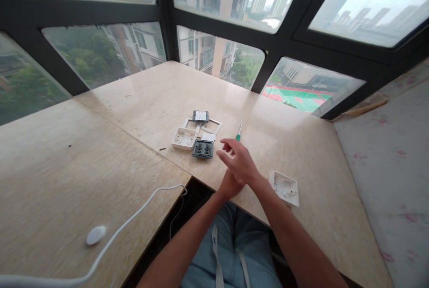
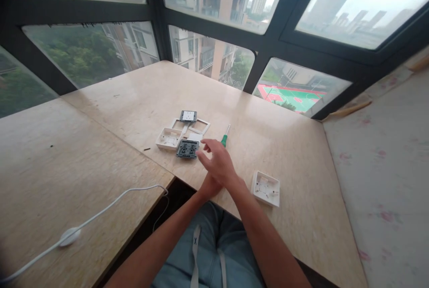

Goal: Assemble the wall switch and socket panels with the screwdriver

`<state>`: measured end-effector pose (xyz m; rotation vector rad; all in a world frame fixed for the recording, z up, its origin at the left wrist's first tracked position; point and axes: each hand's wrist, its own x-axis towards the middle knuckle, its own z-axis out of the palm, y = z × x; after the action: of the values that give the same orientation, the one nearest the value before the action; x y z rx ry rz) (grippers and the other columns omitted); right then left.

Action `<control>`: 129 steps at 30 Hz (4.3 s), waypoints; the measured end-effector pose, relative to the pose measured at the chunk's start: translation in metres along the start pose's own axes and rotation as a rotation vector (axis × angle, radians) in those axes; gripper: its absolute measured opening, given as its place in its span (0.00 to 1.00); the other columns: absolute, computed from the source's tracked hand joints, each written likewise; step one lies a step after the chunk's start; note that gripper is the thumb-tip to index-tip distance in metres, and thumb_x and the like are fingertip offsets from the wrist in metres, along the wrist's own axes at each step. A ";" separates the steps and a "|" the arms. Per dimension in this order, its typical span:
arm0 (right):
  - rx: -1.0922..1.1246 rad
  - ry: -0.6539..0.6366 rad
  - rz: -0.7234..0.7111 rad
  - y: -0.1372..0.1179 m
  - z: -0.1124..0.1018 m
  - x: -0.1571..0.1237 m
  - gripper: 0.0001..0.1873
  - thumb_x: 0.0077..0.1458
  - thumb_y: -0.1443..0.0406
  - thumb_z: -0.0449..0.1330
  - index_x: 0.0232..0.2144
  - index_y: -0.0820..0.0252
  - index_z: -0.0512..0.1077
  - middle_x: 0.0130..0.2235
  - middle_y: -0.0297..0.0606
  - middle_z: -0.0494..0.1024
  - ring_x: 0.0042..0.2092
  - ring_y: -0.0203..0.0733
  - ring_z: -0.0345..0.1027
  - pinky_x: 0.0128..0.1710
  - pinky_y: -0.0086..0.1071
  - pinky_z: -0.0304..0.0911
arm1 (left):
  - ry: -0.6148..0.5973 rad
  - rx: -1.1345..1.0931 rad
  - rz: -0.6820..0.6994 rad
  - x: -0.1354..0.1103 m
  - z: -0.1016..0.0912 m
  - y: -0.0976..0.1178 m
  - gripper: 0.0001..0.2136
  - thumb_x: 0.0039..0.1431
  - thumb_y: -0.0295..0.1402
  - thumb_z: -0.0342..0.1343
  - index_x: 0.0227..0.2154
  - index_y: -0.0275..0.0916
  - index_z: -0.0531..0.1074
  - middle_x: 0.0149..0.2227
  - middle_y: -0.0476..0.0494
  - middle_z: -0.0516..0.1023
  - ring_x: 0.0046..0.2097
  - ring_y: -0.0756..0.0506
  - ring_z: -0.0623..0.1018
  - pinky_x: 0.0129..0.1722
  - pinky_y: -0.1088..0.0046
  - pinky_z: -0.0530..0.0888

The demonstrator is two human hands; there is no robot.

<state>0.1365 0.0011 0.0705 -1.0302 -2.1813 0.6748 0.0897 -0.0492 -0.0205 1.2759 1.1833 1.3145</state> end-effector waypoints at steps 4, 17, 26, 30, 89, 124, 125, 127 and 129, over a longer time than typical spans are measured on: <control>-0.255 -0.438 -0.069 0.008 0.051 0.050 0.46 0.43 0.56 0.72 0.61 0.65 0.61 0.60 0.58 0.68 0.62 0.61 0.60 0.60 0.51 0.57 | 0.032 -0.041 0.013 0.000 0.000 -0.006 0.12 0.56 0.26 0.56 0.44 0.36 0.73 0.46 0.37 0.79 0.49 0.37 0.78 0.52 0.58 0.74; 0.025 -0.146 -0.067 0.032 0.013 0.030 0.51 0.46 0.57 0.70 0.67 0.57 0.52 0.58 0.50 0.71 0.60 0.57 0.65 0.61 0.53 0.57 | -0.026 -0.172 -0.006 0.005 0.001 -0.013 0.08 0.57 0.35 0.58 0.28 0.35 0.76 0.29 0.42 0.80 0.34 0.40 0.80 0.35 0.65 0.77; 0.638 0.130 0.228 0.068 -0.092 -0.049 0.43 0.48 0.48 0.68 0.62 0.50 0.59 0.59 0.50 0.72 0.56 0.55 0.71 0.55 0.55 0.66 | -0.048 -0.151 -0.048 0.001 -0.005 -0.001 0.10 0.58 0.38 0.58 0.35 0.36 0.77 0.36 0.41 0.79 0.35 0.45 0.81 0.37 0.68 0.77; 0.682 0.235 0.276 0.081 -0.132 -0.098 0.37 0.52 0.47 0.65 0.60 0.51 0.63 0.58 0.50 0.74 0.56 0.56 0.72 0.55 0.56 0.66 | -0.083 0.057 0.022 -0.002 -0.002 0.001 0.08 0.60 0.36 0.55 0.37 0.38 0.76 0.36 0.42 0.79 0.36 0.45 0.80 0.39 0.66 0.77; 0.046 0.005 0.312 0.157 -0.134 -0.200 0.46 0.52 0.53 0.68 0.67 0.46 0.53 0.67 0.44 0.61 0.68 0.53 0.54 0.66 0.54 0.55 | -0.571 0.666 0.269 0.038 0.060 0.010 0.40 0.52 0.52 0.64 0.64 0.44 0.59 0.62 0.35 0.69 0.62 0.34 0.69 0.59 0.54 0.65; 0.050 0.023 0.347 0.162 -0.130 -0.210 0.48 0.51 0.50 0.68 0.67 0.46 0.51 0.68 0.44 0.59 0.68 0.57 0.54 0.64 0.55 0.57 | -0.625 0.613 0.119 0.031 0.050 0.020 0.52 0.48 0.54 0.67 0.69 0.46 0.45 0.67 0.32 0.60 0.66 0.32 0.63 0.64 0.47 0.60; 0.046 0.024 0.348 0.162 -0.129 -0.211 0.47 0.51 0.51 0.68 0.67 0.46 0.51 0.68 0.45 0.59 0.68 0.58 0.54 0.64 0.55 0.57 | -0.612 0.574 0.100 0.029 0.047 0.021 0.51 0.48 0.54 0.67 0.69 0.46 0.46 0.67 0.32 0.61 0.66 0.33 0.63 0.64 0.47 0.60; 0.032 0.022 0.350 0.163 -0.128 -0.212 0.46 0.53 0.52 0.67 0.68 0.47 0.51 0.68 0.46 0.59 0.68 0.58 0.54 0.64 0.56 0.58 | -0.571 0.457 0.058 0.024 0.039 0.023 0.47 0.49 0.52 0.67 0.68 0.46 0.50 0.66 0.33 0.63 0.65 0.35 0.65 0.64 0.49 0.62; 0.007 0.013 0.348 0.164 -0.127 -0.212 0.45 0.54 0.53 0.66 0.68 0.49 0.51 0.68 0.47 0.59 0.67 0.59 0.54 0.63 0.56 0.58 | -0.508 0.303 0.012 0.019 0.028 0.025 0.41 0.53 0.49 0.65 0.66 0.45 0.55 0.63 0.34 0.68 0.61 0.38 0.71 0.61 0.53 0.68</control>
<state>0.4134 -0.0546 -0.0210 -1.4239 -2.0042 0.8261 0.1173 -0.0321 0.0064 1.7112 1.0268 0.7609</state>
